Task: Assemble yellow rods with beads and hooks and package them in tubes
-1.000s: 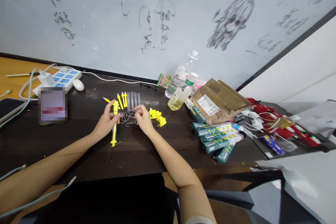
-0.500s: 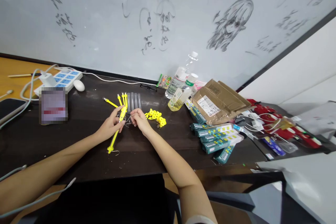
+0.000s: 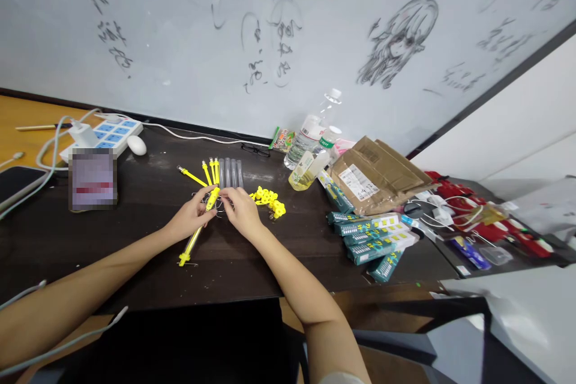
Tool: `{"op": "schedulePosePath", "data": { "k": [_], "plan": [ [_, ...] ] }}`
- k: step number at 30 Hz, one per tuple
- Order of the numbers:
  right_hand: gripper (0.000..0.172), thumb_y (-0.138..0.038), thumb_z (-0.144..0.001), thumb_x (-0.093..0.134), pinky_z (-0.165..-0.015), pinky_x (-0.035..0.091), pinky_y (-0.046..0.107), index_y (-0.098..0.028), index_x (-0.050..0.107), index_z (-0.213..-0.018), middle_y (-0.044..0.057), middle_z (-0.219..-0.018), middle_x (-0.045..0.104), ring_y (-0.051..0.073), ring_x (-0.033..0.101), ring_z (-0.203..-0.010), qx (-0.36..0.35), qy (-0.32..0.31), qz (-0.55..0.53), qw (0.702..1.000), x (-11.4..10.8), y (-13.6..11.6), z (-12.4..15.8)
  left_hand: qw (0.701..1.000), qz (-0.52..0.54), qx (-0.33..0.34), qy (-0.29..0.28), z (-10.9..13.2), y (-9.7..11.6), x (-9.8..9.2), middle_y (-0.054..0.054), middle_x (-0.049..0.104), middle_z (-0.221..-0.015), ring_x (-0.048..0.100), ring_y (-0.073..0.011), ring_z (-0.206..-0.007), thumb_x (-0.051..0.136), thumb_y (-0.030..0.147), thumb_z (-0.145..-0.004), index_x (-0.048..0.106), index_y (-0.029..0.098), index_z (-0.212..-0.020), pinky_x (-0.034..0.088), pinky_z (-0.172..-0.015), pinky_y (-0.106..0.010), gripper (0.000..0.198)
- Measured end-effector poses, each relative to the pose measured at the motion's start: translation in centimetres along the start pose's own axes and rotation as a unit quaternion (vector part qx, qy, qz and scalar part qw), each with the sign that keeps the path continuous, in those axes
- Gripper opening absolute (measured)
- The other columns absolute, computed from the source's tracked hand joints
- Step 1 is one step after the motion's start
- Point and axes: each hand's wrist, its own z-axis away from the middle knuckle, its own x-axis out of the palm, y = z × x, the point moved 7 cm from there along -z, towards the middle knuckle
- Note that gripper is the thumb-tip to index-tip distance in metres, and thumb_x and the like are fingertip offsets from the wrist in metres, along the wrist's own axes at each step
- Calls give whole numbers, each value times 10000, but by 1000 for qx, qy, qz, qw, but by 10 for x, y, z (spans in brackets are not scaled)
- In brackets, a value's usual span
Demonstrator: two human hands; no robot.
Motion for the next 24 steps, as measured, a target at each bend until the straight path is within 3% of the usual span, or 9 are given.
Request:
{"op": "schedulePosePath", "data": {
  "k": [8,12,17,24],
  "plan": [
    [223,-184,-944,375,-725,429,286,-190,567,-1057,68,-934,641,179,552,-828,-87,-46,115,988,6,-9,3,999,-39,-9,-8,0,0,-3,89,464,-503,484,-117,-471,431,254,-847,358,161,-1366,360,-553,-226,532],
    [222,-185,-943,374,-718,413,314,-177,574,-1040,82,-887,631,200,509,-815,-97,-49,162,981,7,-6,2,999,-36,-10,-12,0,-1,0,90,464,-504,487,-116,-479,447,256,-839,380,173,-1353,361,-559,-225,526],
    [217,-165,-938,359,-750,419,313,-185,551,-1037,81,-922,622,202,518,-858,-86,-41,131,987,4,-5,1,1000,-6,-24,-10,0,-3,1,89,476,-496,493,-115,-467,457,249,-830,382,162,-1354,388,-557,-231,537],
    [254,-155,-902,354,-656,436,273,-193,470,-1124,62,-989,598,171,593,-757,-1,-81,73,994,8,2,2,993,106,-55,-2,0,-6,5,98,486,-480,486,-93,-396,459,244,-829,355,177,-1362,425,-475,-209,547]
  ]
}}
